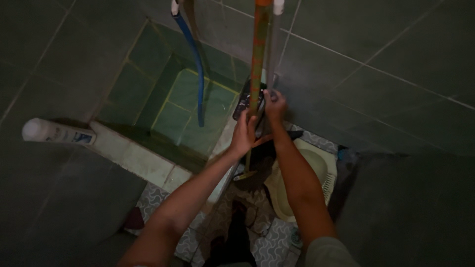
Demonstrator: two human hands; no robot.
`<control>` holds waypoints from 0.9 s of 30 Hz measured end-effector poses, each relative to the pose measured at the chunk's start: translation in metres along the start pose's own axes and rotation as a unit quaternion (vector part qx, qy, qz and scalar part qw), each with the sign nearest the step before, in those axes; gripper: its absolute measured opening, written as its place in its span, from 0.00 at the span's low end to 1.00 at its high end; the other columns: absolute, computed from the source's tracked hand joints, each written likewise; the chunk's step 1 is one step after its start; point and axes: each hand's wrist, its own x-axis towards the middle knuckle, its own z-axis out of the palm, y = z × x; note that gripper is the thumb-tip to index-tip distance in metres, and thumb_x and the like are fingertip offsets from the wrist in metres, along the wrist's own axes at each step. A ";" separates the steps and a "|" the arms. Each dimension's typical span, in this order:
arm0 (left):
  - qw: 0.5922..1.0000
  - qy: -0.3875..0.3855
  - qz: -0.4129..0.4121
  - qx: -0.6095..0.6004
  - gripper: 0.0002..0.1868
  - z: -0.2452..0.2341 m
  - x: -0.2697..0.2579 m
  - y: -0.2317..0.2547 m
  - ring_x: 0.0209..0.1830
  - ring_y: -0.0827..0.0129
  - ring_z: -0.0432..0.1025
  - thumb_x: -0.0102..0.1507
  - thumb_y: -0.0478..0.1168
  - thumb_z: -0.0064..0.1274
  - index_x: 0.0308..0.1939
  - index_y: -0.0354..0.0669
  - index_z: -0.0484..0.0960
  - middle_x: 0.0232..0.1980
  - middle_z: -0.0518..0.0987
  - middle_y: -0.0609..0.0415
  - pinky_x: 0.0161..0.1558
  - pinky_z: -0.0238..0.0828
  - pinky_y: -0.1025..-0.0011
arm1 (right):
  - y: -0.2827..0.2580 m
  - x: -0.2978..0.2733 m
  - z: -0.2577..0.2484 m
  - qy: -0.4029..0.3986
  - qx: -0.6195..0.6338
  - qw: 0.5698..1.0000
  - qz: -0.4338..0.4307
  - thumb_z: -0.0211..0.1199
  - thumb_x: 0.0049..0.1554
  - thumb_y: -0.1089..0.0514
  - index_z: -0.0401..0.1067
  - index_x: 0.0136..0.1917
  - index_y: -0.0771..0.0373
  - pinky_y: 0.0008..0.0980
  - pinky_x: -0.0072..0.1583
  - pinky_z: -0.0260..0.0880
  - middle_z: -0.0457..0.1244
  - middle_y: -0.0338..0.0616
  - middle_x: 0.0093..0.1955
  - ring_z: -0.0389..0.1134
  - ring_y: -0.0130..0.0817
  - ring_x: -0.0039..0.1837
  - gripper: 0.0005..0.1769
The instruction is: The person joins two wooden poles using a white plastic connector and then uses the assembled long-handled squeegee to move water across a tiled floor in a bathroom.
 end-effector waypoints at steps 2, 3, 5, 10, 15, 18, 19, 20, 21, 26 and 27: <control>1.000 0.001 -0.014 -0.009 0.19 0.003 0.003 -0.002 0.60 0.41 0.73 0.76 0.47 0.40 0.65 0.38 0.68 0.58 0.77 0.35 0.58 0.69 0.57 | 0.006 0.001 0.002 -0.025 0.014 0.997 0.068 0.74 0.55 0.43 0.78 0.52 0.63 0.36 0.45 0.71 0.69 0.46 0.36 0.71 0.35 0.39 0.23; 1.000 0.002 -0.021 -0.013 0.18 0.003 0.004 -0.003 0.59 0.42 0.74 0.76 0.46 0.39 0.65 0.39 0.68 0.57 0.78 0.36 0.57 0.70 0.58 | 0.008 0.002 0.003 -0.038 0.021 0.994 0.102 0.73 0.55 0.42 0.77 0.52 0.63 0.35 0.45 0.70 0.70 0.44 0.34 0.72 0.33 0.39 0.24; 1.000 -0.002 -0.026 -0.014 0.18 0.005 0.005 -0.006 0.59 0.43 0.74 0.76 0.45 0.40 0.65 0.39 0.67 0.57 0.77 0.36 0.56 0.70 0.58 | 0.009 0.004 0.004 -0.050 0.086 0.987 0.129 0.75 0.54 0.44 0.73 0.54 0.64 0.33 0.44 0.70 0.70 0.44 0.34 0.71 0.33 0.39 0.25; 1.000 -0.001 -0.027 0.001 0.16 0.009 0.008 -0.014 0.58 0.45 0.74 0.75 0.42 0.39 0.65 0.39 0.67 0.57 0.78 0.37 0.55 0.70 0.60 | 0.016 0.005 0.000 -0.088 0.215 0.969 0.087 0.76 0.56 0.51 0.63 0.64 0.64 0.30 0.46 0.73 0.70 0.47 0.40 0.72 0.30 0.42 0.32; 0.994 -0.006 -0.104 -0.013 0.16 0.010 0.009 -0.016 0.48 0.49 0.77 0.74 0.42 0.42 0.65 0.41 0.69 0.49 0.80 0.40 0.50 0.72 0.63 | 0.018 -0.005 -0.020 -0.177 0.255 0.949 0.048 0.68 0.63 0.57 0.56 0.70 0.64 0.28 0.58 0.73 0.72 0.49 0.54 0.73 0.29 0.55 0.29; 0.999 0.012 -0.038 0.008 0.18 0.007 0.008 -0.021 0.52 0.52 0.77 0.74 0.42 0.43 0.66 0.41 0.69 0.52 0.80 0.40 0.50 0.72 0.64 | 0.011 -0.013 -0.041 -0.251 0.357 0.893 0.111 0.60 0.67 0.57 0.53 0.74 0.62 0.29 0.61 0.69 0.68 0.49 0.65 0.68 0.30 0.61 0.27; 0.999 0.016 -0.035 0.003 0.18 0.007 0.005 -0.023 0.51 0.53 0.78 0.74 0.42 0.44 0.66 0.41 0.70 0.52 0.81 0.40 0.50 0.73 0.64 | 0.005 -0.016 -0.050 -0.252 0.386 0.871 0.171 0.60 0.65 0.56 0.54 0.73 0.60 0.32 0.61 0.70 0.67 0.48 0.66 0.69 0.33 0.61 0.27; 0.999 0.020 -0.031 -0.003 0.18 0.007 0.005 -0.025 0.51 0.54 0.78 0.75 0.42 0.44 0.66 0.41 0.70 0.52 0.81 0.41 0.51 0.73 0.64 | -0.005 -0.015 -0.062 -0.251 0.413 0.845 0.230 0.59 0.63 0.56 0.54 0.72 0.58 0.34 0.60 0.71 0.67 0.48 0.66 0.70 0.35 0.61 0.27; 0.999 0.023 -0.027 -0.010 0.18 0.008 0.005 -0.027 0.51 0.55 0.78 0.75 0.43 0.44 0.66 0.41 0.70 0.52 0.82 0.41 0.51 0.73 0.64 | -0.018 -0.013 -0.075 -0.247 0.438 0.815 0.287 0.59 0.61 0.56 0.55 0.71 0.56 0.37 0.59 0.72 0.66 0.48 0.66 0.71 0.38 0.61 0.28; 0.998 -0.013 -0.069 -0.001 0.20 -0.001 -0.005 -0.026 0.52 0.54 0.79 0.74 0.45 0.45 0.68 0.42 0.70 0.52 0.82 0.40 0.50 0.73 0.65 | -0.108 -0.014 -0.143 -0.273 0.356 0.874 0.189 0.62 0.64 0.55 0.60 0.74 0.61 0.41 0.63 0.73 0.66 0.51 0.67 0.70 0.42 0.64 0.28; 0.998 -0.016 -0.062 -0.004 0.20 -0.001 -0.009 -0.025 0.53 0.54 0.80 0.74 0.45 0.45 0.68 0.42 0.70 0.52 0.82 0.40 0.50 0.74 0.65 | -0.124 -0.017 -0.156 -0.287 0.381 0.866 0.150 0.63 0.66 0.56 0.59 0.75 0.62 0.43 0.65 0.73 0.66 0.53 0.66 0.70 0.43 0.65 0.28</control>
